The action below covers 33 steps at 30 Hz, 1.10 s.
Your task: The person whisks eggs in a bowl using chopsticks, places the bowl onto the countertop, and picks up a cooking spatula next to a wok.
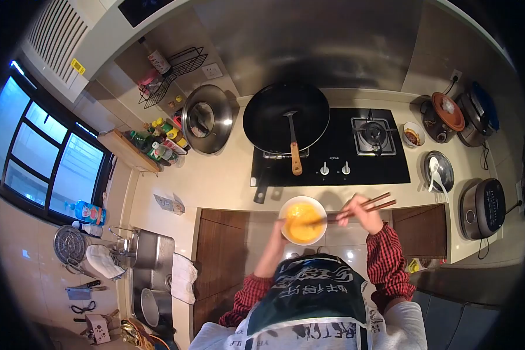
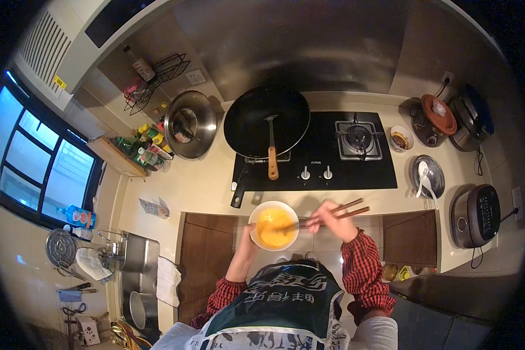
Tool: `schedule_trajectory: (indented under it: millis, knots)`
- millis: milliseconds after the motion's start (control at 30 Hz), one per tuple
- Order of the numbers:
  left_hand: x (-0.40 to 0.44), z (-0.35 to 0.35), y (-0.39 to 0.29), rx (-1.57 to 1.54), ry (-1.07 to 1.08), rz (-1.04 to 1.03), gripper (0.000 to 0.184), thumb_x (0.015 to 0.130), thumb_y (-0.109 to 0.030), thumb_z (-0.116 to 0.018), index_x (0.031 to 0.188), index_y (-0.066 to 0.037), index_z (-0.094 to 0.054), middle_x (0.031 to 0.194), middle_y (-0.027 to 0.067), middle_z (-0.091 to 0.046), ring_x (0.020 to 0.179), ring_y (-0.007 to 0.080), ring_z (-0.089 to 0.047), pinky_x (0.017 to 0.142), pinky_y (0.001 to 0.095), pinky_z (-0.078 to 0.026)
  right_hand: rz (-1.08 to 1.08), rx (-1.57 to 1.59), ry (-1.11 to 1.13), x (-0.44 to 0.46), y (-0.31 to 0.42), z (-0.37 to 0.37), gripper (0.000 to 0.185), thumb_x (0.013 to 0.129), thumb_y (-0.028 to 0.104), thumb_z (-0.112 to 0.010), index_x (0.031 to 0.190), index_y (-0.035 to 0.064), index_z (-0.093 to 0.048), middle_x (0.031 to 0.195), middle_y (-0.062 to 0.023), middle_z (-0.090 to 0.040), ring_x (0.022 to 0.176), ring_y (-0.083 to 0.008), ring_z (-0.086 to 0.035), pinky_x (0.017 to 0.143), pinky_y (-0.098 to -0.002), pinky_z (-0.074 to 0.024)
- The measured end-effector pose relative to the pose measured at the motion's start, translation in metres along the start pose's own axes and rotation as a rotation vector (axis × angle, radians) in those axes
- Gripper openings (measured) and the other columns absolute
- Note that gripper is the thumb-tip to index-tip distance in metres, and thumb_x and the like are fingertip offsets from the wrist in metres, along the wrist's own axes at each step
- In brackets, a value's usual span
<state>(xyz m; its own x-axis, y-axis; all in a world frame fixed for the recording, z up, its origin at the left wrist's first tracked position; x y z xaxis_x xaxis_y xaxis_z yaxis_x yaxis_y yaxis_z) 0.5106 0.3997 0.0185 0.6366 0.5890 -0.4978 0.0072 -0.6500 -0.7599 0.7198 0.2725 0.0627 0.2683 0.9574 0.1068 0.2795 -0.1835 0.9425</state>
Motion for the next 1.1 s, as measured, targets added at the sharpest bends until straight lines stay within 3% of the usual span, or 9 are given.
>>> schedule_trajectory:
  millis: [33,100,200,233,300,400,500,767,1100]
  knots:
    - [-0.001,0.0,0.0,-0.011,0.007,0.01,0.053,0.082,-0.036,-0.035,0.12,0.002,-0.035,0.119,0.014,-0.043,0.11,0.0222,-0.043,0.089,0.0356,-0.037,0.044,-0.039,-0.122,0.005,-0.004,0.005,0.018,0.089,0.012,-0.035,0.081,-0.0027,-0.043,0.078,-0.0189,-0.058,0.064,-0.0217,-0.06,0.056,-0.0295,-0.0498]
    - [-0.002,-0.005,-0.002,-0.039,0.019,0.024,0.053,0.082,-0.035,-0.035,0.119,0.002,-0.035,0.119,0.0142,-0.043,0.11,0.0216,-0.043,0.089,0.0338,-0.037,0.02,-0.18,0.031,0.005,-0.01,0.003,0.02,0.09,0.016,-0.035,0.08,-0.0002,-0.04,0.076,-0.0196,-0.058,0.061,-0.0223,-0.059,0.054,-0.0307,-0.0493]
    - [-0.006,-0.007,-0.005,-0.004,0.03,-0.008,0.053,0.082,-0.035,-0.035,0.119,0.003,-0.035,0.118,0.0144,-0.044,0.11,0.0215,-0.043,0.091,0.0321,-0.035,0.076,-0.025,-0.031,0.004,-0.003,-0.003,0.019,0.09,0.016,-0.036,0.08,0.0002,-0.04,0.077,-0.0193,-0.058,0.061,-0.0213,-0.059,0.054,-0.0299,-0.0491]
    - [-0.006,-0.007,-0.003,-0.018,0.031,0.005,0.053,0.082,-0.035,-0.035,0.12,0.003,-0.035,0.118,0.0143,-0.044,0.11,0.0214,-0.043,0.091,0.032,-0.035,0.137,-0.167,-0.107,0.01,-0.009,0.003,0.02,0.09,0.017,-0.036,0.08,0.0004,-0.04,0.076,-0.0187,-0.058,0.061,-0.0206,-0.058,0.055,-0.0295,-0.049]
    - [-0.004,-0.005,-0.002,-0.048,0.03,0.025,0.054,0.082,-0.034,-0.034,0.12,0.004,-0.035,0.118,0.0142,-0.044,0.111,0.0213,-0.043,0.092,0.0317,-0.034,0.028,-0.163,0.031,0.007,-0.007,-0.004,0.021,0.09,0.018,-0.035,0.08,0.0003,-0.04,0.075,-0.0183,-0.058,0.06,-0.0202,-0.058,0.055,-0.0298,-0.0489]
    - [-0.008,-0.004,-0.004,0.009,0.024,0.013,0.053,0.082,-0.034,-0.034,0.12,0.003,-0.035,0.119,0.0145,-0.044,0.111,0.0216,-0.042,0.092,0.0328,-0.033,0.068,-0.02,-0.147,0.008,-0.011,0.001,0.018,0.089,0.013,-0.037,0.081,-0.0016,-0.042,0.077,-0.0167,-0.059,0.065,-0.0184,-0.059,0.059,-0.0284,-0.0496]
    - [-0.007,-0.008,-0.007,-0.047,0.028,0.021,0.053,0.082,-0.034,-0.034,0.12,0.003,-0.034,0.12,0.0145,-0.043,0.112,0.0219,-0.042,0.092,0.0335,-0.034,-0.013,-0.15,0.111,0.006,-0.01,-0.005,0.019,0.09,0.017,-0.037,0.081,0.0,-0.041,0.075,-0.0182,-0.058,0.064,-0.0226,-0.06,0.057,-0.0313,-0.0499]
    - [-0.006,-0.007,-0.012,-0.011,0.024,0.037,0.053,0.082,-0.034,-0.035,0.121,0.002,-0.034,0.12,0.0144,-0.042,0.112,0.0227,-0.042,0.091,0.0358,-0.034,0.051,-0.069,-0.12,0.009,-0.01,0.005,0.018,0.09,0.013,-0.037,0.082,-0.002,-0.042,0.081,-0.0182,-0.058,0.068,-0.0202,-0.06,0.059,-0.0287,-0.0495]
    - [-0.005,-0.015,-0.012,0.107,-0.051,0.062,0.054,0.082,-0.035,-0.037,0.12,0.002,-0.034,0.119,0.0146,-0.044,0.11,0.0237,-0.043,0.088,0.0384,-0.038,-0.05,-0.166,0.039,0.005,0.002,0.003,0.018,0.089,0.012,-0.038,0.081,-0.0024,-0.045,0.076,-0.0155,-0.059,0.062,-0.0167,-0.059,0.056,-0.0267,-0.0488]
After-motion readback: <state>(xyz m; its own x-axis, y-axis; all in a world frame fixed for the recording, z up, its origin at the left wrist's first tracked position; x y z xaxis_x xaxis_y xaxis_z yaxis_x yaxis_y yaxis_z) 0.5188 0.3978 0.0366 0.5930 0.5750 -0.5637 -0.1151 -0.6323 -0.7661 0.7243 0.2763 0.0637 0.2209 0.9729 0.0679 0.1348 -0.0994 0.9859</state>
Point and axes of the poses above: each hand's wrist, its own x-axis towards the middle knuckle, its own z-axis out of the back of the hand, y = z × x, the point moved 2 cm from there along x, towards the middle knuckle
